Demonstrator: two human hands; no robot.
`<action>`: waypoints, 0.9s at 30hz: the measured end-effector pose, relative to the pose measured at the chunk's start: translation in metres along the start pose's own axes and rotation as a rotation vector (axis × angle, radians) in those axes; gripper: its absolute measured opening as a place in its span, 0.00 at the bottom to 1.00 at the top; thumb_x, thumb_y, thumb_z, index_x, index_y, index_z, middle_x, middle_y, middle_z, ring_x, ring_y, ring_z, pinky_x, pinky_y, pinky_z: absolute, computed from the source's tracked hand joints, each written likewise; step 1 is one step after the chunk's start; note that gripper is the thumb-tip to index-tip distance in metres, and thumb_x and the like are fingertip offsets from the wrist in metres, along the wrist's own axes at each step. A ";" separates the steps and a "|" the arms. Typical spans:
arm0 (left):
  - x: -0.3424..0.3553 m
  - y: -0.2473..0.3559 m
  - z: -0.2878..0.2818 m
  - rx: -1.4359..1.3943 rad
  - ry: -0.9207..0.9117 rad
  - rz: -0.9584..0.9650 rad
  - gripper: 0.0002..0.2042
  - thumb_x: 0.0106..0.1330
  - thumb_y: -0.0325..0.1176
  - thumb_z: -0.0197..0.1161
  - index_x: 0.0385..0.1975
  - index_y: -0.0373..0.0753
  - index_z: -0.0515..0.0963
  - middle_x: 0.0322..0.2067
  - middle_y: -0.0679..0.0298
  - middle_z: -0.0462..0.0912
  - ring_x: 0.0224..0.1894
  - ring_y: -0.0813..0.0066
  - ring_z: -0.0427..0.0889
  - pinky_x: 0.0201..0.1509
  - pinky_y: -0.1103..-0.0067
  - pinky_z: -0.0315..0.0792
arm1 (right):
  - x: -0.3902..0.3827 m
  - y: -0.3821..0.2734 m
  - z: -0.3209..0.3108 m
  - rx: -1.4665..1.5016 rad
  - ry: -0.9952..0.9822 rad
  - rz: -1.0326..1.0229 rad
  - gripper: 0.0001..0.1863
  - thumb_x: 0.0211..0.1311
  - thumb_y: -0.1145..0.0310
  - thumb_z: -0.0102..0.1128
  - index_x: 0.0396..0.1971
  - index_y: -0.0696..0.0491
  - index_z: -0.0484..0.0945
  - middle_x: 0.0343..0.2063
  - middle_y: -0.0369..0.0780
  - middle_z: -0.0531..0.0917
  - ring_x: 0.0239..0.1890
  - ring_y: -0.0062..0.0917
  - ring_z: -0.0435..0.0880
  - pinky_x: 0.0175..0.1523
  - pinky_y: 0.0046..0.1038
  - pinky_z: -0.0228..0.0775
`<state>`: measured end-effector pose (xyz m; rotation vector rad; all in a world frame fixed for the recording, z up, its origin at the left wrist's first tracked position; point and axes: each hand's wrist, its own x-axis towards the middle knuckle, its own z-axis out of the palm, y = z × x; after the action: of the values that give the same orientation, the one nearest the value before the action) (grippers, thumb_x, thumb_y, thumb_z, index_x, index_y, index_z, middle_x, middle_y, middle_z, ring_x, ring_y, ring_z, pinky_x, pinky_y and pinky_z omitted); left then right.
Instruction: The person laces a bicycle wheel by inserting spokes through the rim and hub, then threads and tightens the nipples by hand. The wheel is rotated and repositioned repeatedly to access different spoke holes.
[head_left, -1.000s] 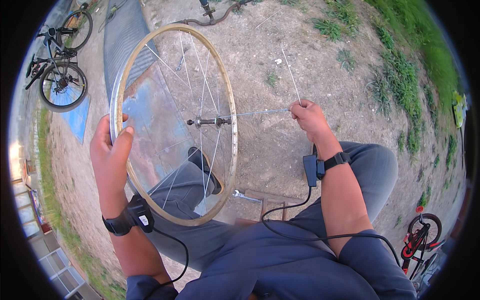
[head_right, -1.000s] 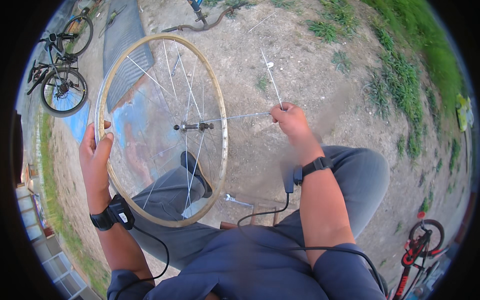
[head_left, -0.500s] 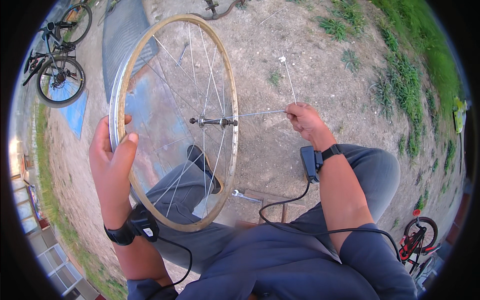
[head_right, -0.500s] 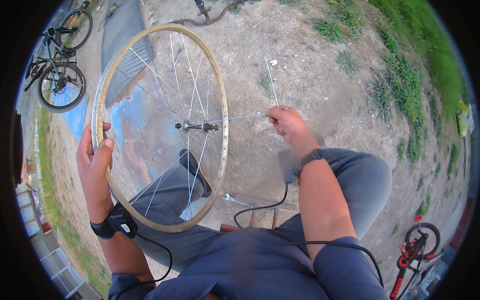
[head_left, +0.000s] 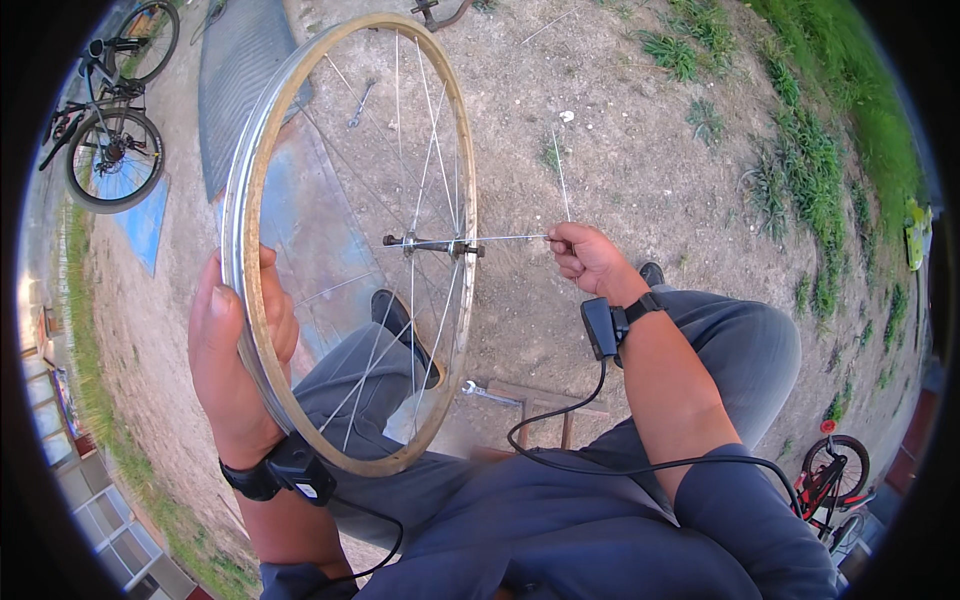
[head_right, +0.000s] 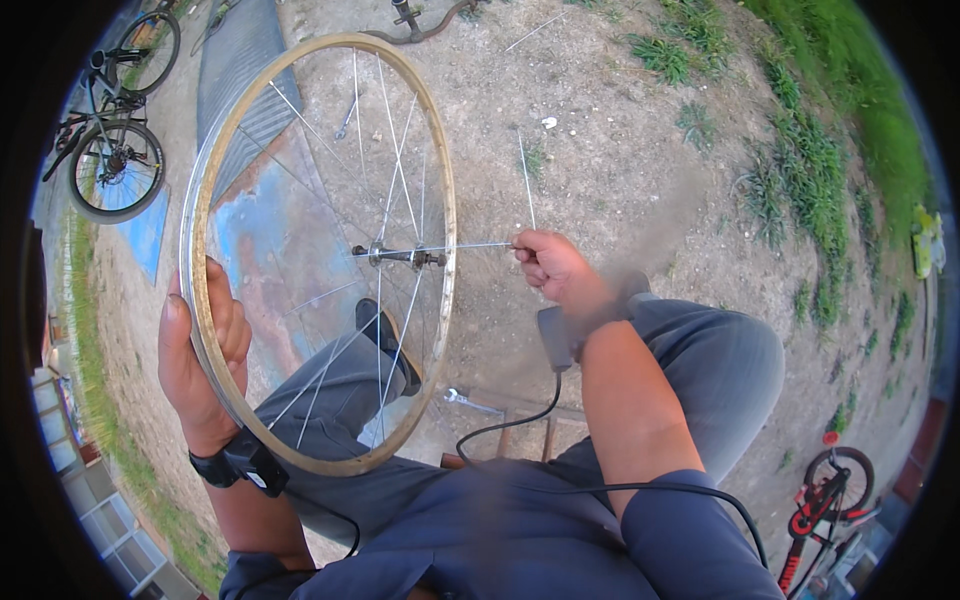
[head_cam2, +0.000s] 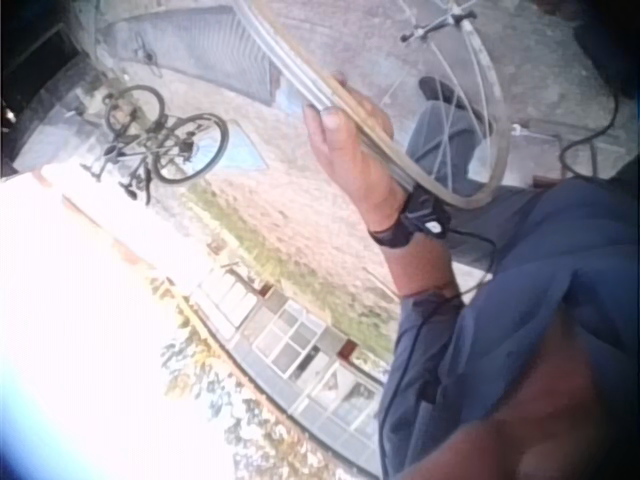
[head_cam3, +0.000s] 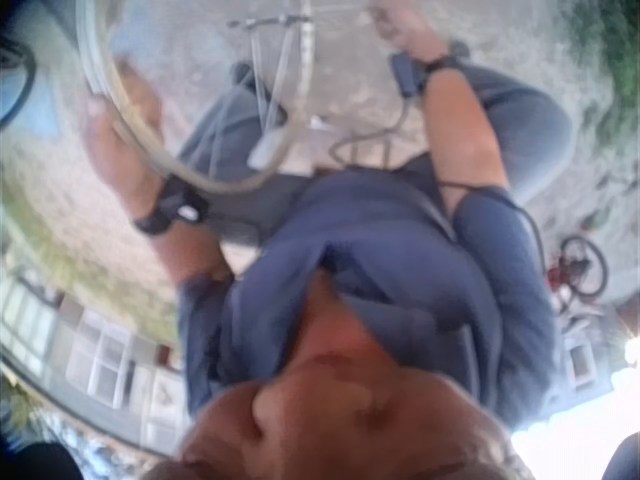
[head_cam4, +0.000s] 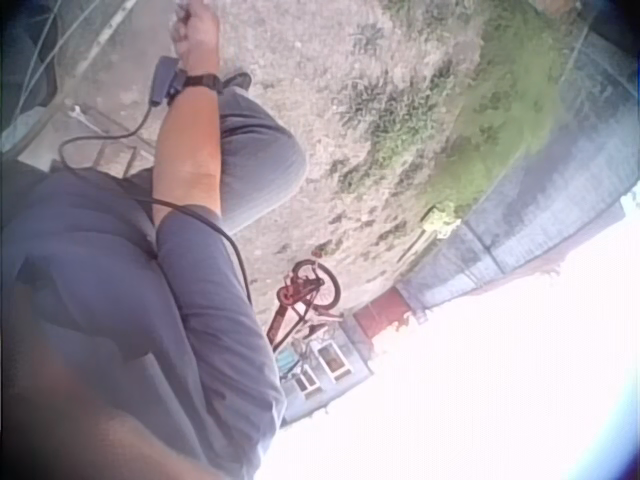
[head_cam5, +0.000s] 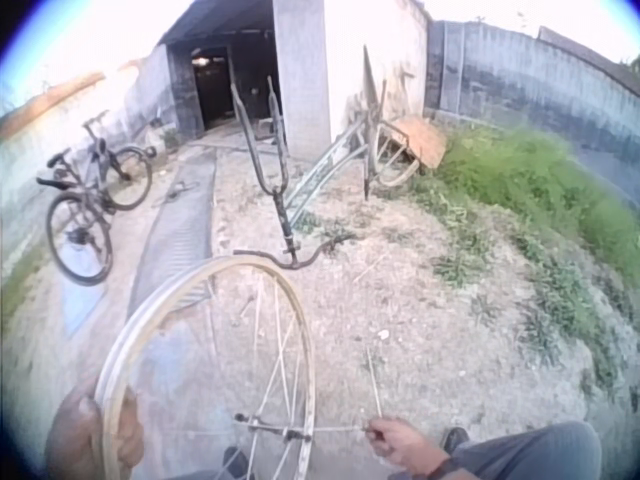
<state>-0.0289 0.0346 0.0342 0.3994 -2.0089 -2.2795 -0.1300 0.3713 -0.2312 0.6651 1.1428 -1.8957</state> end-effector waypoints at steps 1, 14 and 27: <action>0.000 -0.003 -0.001 -0.025 -0.015 -0.005 0.33 0.72 0.59 0.61 0.55 0.29 0.71 0.23 0.73 0.67 0.20 0.89 0.61 0.23 0.86 0.51 | -0.001 -0.002 -0.003 -0.010 -0.002 -0.009 0.04 0.67 0.68 0.59 0.33 0.50 0.75 0.22 0.30 0.75 0.13 0.13 0.59 0.21 0.22 0.48; 0.000 -0.020 -0.008 -0.252 -0.251 -0.063 0.45 0.72 0.76 0.29 0.47 0.32 0.74 0.15 0.70 0.66 0.14 0.85 0.57 0.19 0.83 0.49 | 0.009 0.005 -0.004 0.024 -0.016 0.032 0.04 0.67 0.68 0.59 0.31 0.50 0.75 0.21 0.29 0.74 0.13 0.14 0.59 0.21 0.24 0.47; 0.038 -0.045 -0.020 -0.175 -0.263 -0.234 0.35 0.79 0.65 0.39 0.53 0.34 0.75 0.16 0.69 0.66 0.12 0.85 0.56 0.17 0.84 0.51 | 0.014 0.001 -0.010 0.063 -0.063 -0.011 0.04 0.67 0.69 0.58 0.32 0.51 0.75 0.21 0.29 0.73 0.13 0.14 0.59 0.20 0.23 0.48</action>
<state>-0.0559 0.0128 -0.0172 0.3528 -1.9379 -2.7565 -0.1360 0.3748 -0.2465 0.6303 1.0537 -1.9551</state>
